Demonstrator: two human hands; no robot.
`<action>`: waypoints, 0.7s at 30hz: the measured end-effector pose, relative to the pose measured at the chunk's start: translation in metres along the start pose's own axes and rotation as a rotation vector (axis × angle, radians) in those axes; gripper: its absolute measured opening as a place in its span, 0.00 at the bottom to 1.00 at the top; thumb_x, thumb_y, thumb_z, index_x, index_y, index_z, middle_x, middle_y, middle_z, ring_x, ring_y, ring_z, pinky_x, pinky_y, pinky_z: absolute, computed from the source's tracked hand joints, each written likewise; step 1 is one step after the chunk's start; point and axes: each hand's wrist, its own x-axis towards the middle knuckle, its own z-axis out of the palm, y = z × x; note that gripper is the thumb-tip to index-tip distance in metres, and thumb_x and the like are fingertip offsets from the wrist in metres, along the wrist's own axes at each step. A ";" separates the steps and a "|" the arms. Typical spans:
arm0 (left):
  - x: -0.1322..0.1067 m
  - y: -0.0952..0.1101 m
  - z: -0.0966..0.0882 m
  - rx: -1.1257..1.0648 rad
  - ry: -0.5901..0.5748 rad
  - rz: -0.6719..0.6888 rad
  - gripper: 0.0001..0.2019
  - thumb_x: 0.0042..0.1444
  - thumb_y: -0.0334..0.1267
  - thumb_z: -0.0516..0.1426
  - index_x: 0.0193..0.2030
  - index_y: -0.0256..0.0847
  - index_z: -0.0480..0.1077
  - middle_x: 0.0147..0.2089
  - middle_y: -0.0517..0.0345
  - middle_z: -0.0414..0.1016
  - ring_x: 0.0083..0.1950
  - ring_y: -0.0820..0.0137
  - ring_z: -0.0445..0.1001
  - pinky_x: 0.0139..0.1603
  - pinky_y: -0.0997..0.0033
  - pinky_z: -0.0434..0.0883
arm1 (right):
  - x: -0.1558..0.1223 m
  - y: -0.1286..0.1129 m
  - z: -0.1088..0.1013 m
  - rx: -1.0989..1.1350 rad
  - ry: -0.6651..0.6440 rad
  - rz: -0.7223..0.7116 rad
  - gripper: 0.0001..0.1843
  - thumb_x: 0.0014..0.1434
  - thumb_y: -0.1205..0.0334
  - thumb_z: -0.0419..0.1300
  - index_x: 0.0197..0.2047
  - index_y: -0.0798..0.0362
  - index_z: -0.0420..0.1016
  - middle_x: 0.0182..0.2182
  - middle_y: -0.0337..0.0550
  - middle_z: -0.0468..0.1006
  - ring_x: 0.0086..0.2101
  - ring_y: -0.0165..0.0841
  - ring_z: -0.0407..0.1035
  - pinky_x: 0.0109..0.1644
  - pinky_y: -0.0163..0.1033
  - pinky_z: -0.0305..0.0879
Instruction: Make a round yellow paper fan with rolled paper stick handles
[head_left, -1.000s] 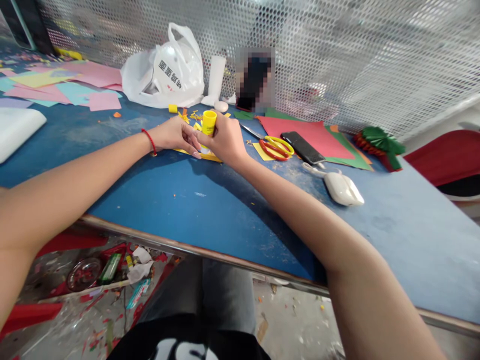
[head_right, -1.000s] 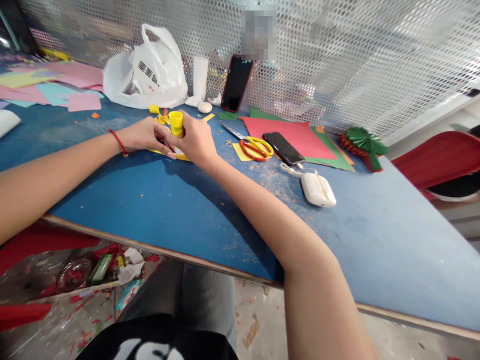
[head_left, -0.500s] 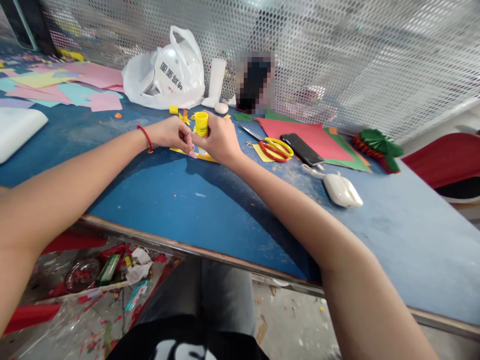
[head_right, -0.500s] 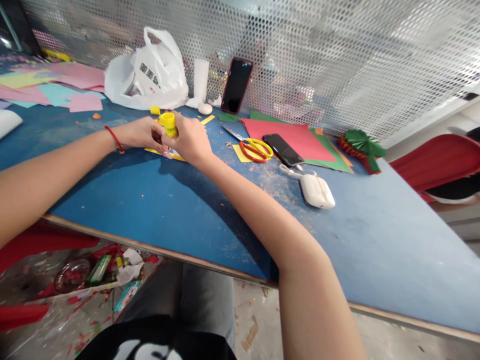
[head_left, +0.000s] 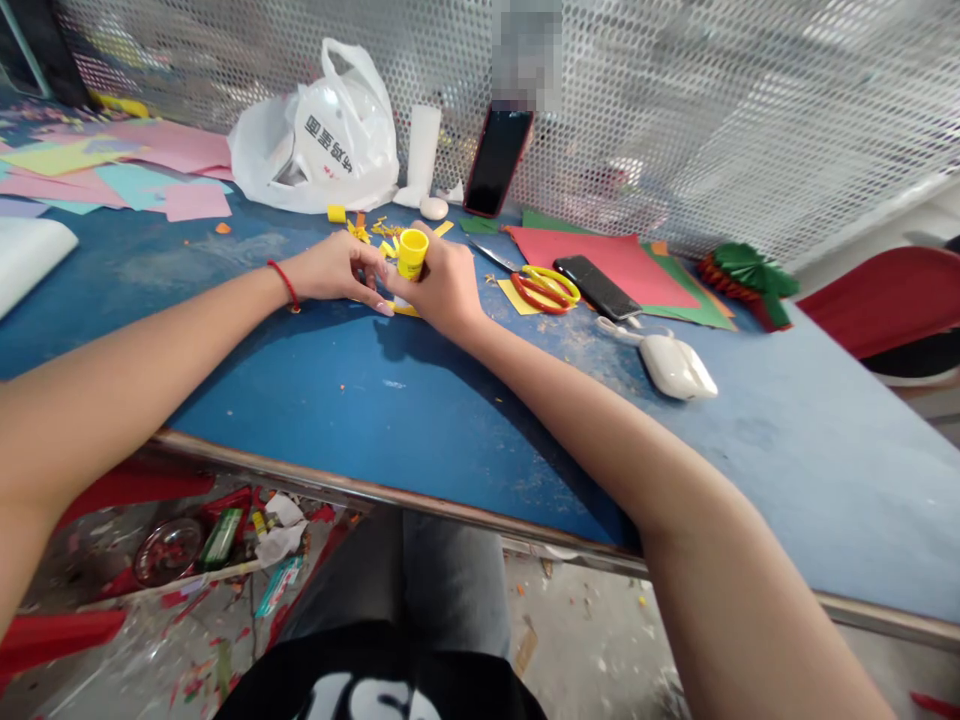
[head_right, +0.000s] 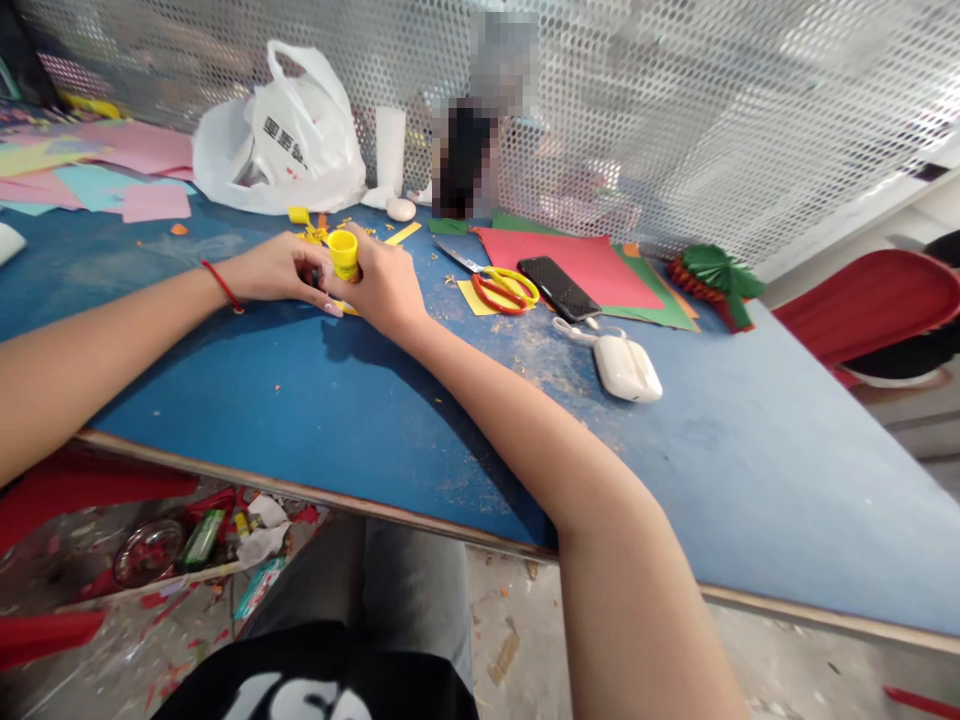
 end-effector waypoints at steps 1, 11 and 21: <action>0.001 0.000 0.002 0.005 0.005 0.018 0.18 0.41 0.59 0.76 0.30 0.51 0.81 0.27 0.61 0.74 0.34 0.65 0.66 0.39 0.60 0.66 | -0.002 0.002 0.001 0.009 0.018 0.015 0.13 0.62 0.60 0.67 0.39 0.48 0.64 0.27 0.34 0.68 0.30 0.32 0.65 0.39 0.39 0.57; 0.003 0.004 0.015 -0.027 0.055 0.151 0.15 0.48 0.56 0.74 0.35 0.50 0.86 0.37 0.56 0.78 0.35 0.66 0.70 0.37 0.62 0.68 | -0.011 0.005 -0.005 0.039 0.098 0.109 0.15 0.59 0.63 0.67 0.35 0.47 0.61 0.25 0.31 0.64 0.28 0.30 0.62 0.37 0.38 0.57; 0.003 0.002 0.021 -0.038 0.096 0.114 0.17 0.50 0.46 0.77 0.37 0.34 0.85 0.39 0.46 0.80 0.35 0.69 0.71 0.38 0.68 0.69 | -0.023 0.014 -0.017 0.069 0.129 0.155 0.19 0.59 0.61 0.68 0.32 0.46 0.58 0.23 0.30 0.61 0.27 0.29 0.60 0.35 0.39 0.56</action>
